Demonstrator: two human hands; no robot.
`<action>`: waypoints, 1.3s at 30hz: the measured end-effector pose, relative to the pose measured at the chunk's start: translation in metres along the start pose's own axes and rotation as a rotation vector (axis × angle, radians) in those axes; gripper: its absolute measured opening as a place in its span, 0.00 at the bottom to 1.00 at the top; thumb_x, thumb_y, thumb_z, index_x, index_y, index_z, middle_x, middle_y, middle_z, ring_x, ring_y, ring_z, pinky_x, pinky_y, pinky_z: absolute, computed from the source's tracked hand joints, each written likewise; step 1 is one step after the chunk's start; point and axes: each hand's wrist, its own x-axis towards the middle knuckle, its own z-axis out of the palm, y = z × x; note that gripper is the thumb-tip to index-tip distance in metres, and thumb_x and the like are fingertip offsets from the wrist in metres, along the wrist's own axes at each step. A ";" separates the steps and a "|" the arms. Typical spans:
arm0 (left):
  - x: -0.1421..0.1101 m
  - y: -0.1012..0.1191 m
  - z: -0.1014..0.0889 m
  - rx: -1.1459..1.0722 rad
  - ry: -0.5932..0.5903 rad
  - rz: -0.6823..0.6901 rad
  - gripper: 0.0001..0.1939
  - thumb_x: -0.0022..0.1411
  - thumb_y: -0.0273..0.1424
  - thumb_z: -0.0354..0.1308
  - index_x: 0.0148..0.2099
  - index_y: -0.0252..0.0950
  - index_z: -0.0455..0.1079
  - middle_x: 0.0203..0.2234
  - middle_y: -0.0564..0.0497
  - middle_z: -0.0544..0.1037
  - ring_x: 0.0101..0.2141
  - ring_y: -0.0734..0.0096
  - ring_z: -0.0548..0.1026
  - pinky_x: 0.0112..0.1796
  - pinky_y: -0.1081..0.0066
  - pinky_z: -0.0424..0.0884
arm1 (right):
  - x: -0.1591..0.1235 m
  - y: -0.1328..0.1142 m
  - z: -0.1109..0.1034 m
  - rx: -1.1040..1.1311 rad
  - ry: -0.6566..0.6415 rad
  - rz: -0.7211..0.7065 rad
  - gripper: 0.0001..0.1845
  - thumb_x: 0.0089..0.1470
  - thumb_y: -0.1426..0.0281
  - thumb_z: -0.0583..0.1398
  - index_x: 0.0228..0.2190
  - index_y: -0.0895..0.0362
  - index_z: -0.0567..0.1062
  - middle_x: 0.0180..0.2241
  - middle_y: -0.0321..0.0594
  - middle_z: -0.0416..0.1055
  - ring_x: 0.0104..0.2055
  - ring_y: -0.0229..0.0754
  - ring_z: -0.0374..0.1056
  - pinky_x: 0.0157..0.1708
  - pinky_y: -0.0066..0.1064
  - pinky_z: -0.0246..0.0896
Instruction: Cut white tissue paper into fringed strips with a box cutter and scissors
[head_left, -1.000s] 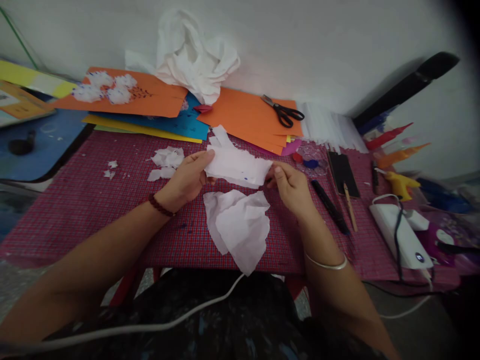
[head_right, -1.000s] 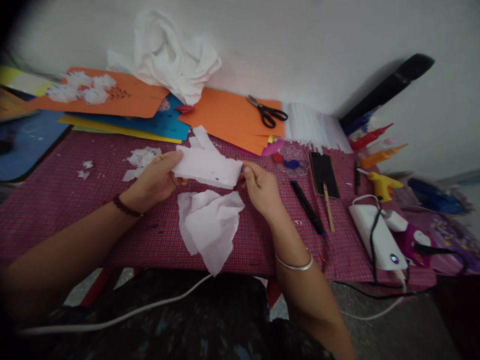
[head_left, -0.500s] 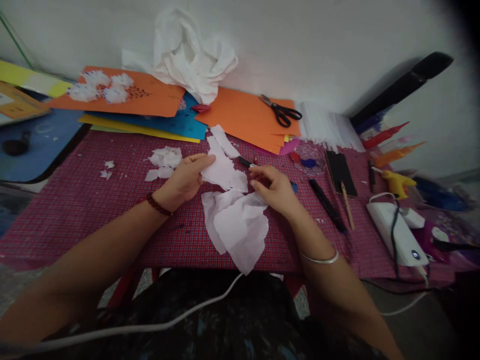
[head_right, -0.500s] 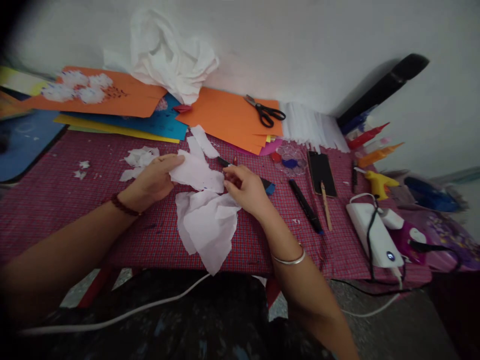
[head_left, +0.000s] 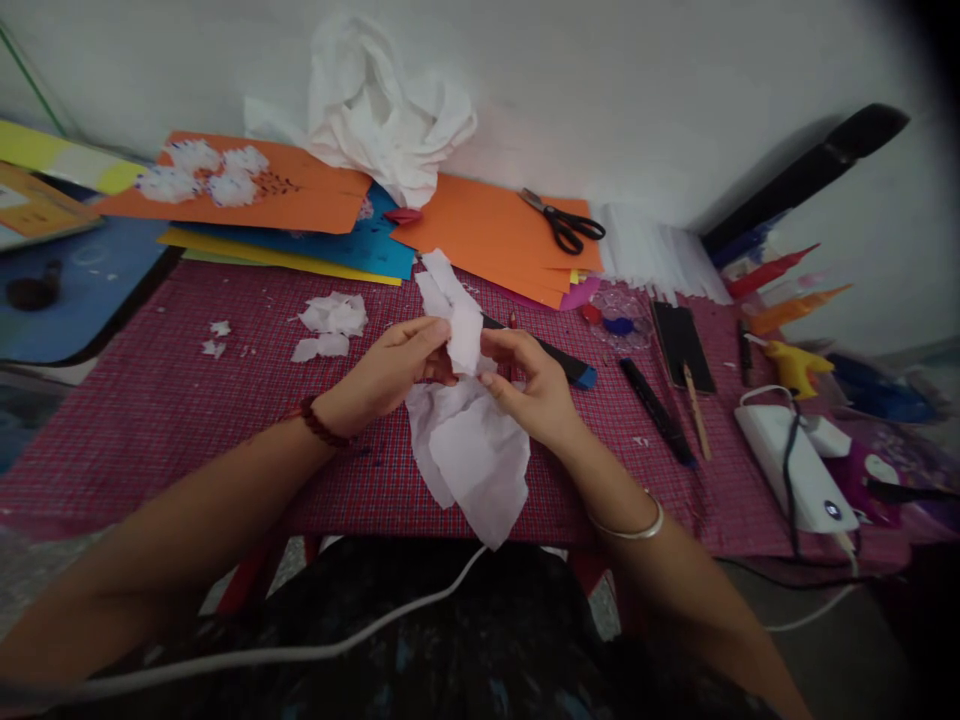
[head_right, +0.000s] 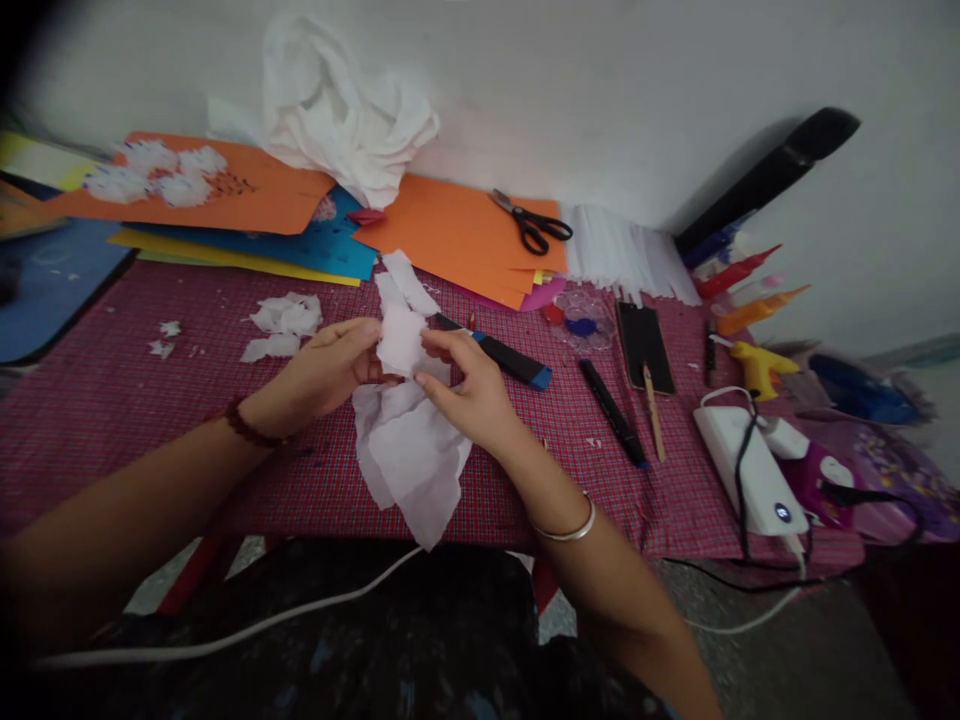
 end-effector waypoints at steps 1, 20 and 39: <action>-0.001 -0.001 0.000 0.015 -0.018 0.013 0.17 0.61 0.45 0.67 0.34 0.36 0.76 0.27 0.51 0.77 0.27 0.74 0.75 0.30 0.73 0.74 | 0.000 -0.003 0.000 0.015 0.008 -0.002 0.18 0.61 0.61 0.63 0.52 0.50 0.76 0.47 0.45 0.77 0.48 0.49 0.74 0.49 0.45 0.73; -0.009 0.002 0.015 0.332 -0.039 0.146 0.07 0.56 0.29 0.66 0.29 0.35 0.72 0.28 0.52 0.76 0.30 0.73 0.72 0.33 0.73 0.68 | 0.001 -0.007 0.009 0.162 -0.014 0.117 0.19 0.56 0.57 0.66 0.46 0.51 0.77 0.42 0.41 0.78 0.43 0.48 0.74 0.44 0.40 0.71; 0.005 0.008 -0.012 0.295 0.260 0.444 0.29 0.52 0.32 0.72 0.55 0.46 0.70 0.60 0.49 0.72 0.59 0.57 0.70 0.57 0.63 0.66 | 0.005 -0.001 -0.031 0.387 0.343 0.369 0.19 0.54 0.47 0.65 0.36 0.48 0.77 0.36 0.41 0.80 0.45 0.51 0.78 0.38 0.42 0.77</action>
